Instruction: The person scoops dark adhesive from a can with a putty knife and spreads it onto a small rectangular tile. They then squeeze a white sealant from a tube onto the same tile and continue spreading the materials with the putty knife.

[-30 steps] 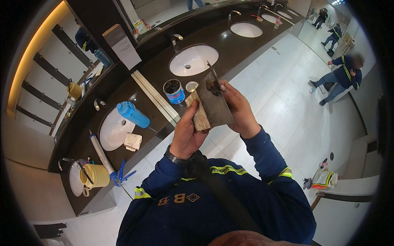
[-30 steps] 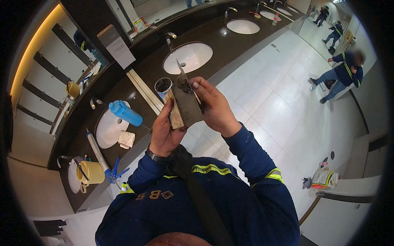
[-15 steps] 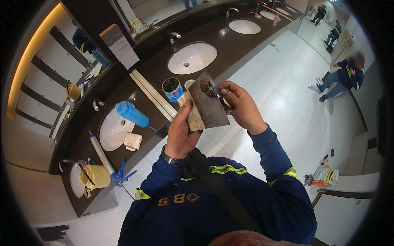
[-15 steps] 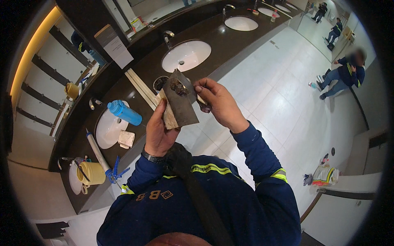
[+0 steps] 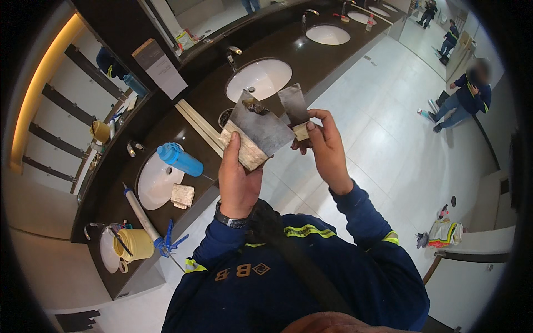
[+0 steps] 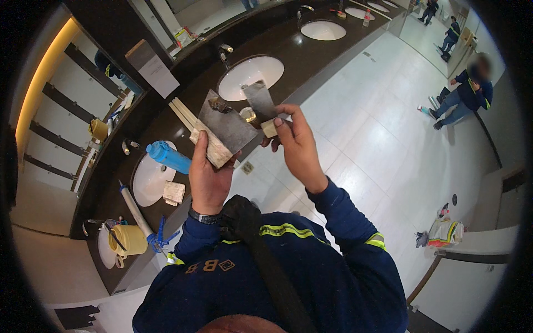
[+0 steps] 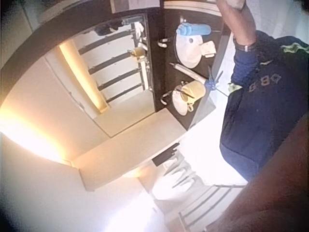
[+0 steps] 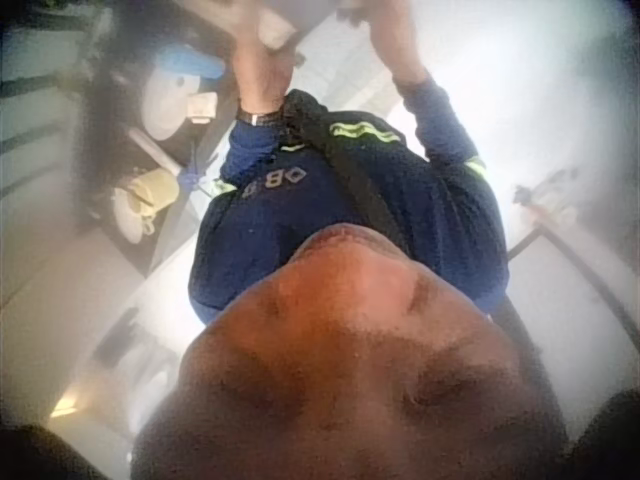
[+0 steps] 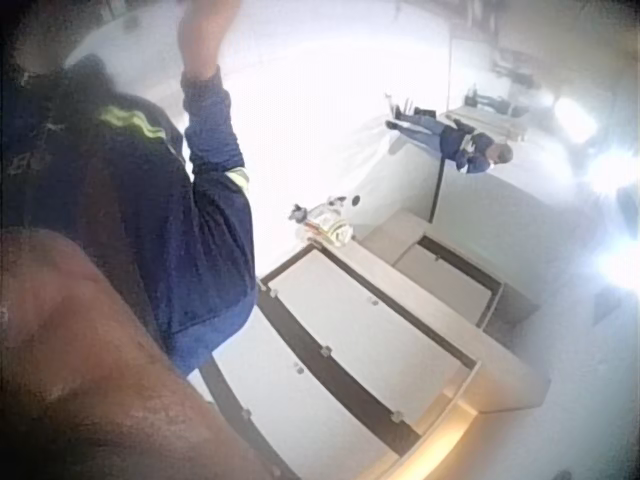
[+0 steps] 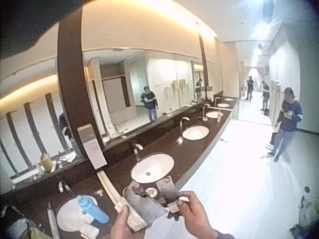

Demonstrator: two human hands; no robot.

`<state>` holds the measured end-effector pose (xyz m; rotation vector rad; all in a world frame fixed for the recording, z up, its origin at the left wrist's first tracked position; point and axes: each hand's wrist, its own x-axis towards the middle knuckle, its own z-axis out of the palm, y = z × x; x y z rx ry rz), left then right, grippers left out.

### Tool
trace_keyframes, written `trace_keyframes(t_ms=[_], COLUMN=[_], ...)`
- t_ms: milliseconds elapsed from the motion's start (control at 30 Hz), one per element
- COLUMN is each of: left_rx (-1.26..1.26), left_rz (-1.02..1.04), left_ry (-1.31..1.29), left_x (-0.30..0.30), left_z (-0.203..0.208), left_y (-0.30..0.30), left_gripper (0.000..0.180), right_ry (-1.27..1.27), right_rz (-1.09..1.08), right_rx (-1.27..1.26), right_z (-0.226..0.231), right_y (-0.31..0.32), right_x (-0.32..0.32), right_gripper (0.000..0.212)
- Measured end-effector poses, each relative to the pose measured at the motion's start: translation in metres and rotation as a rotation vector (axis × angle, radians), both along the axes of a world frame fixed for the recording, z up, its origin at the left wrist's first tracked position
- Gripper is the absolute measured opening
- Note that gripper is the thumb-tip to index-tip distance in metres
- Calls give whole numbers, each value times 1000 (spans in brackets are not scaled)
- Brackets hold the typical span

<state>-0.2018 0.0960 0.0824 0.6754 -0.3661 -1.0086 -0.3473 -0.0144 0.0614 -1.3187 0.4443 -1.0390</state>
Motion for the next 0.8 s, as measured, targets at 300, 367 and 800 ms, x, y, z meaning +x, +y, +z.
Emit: trace_keyframes(t_ms=[300,367,800], left_rx=[120,166,95], left_rz=[-79,-81,-61], left_ry=[-19,-36,-64], left_x=[-5,-8,-21], left_z=[5,10,23], left_y=[3,5,13], left_gripper=[40,38,39], right_ry=[15,28,168], right_rz=[126,165,51], right_rx=[-321,-340,-147], right_z=[-8,-4,-23], right_y=[9,3,-37], right_x=[-4,-8,-11], right_gripper=[47,48,47])
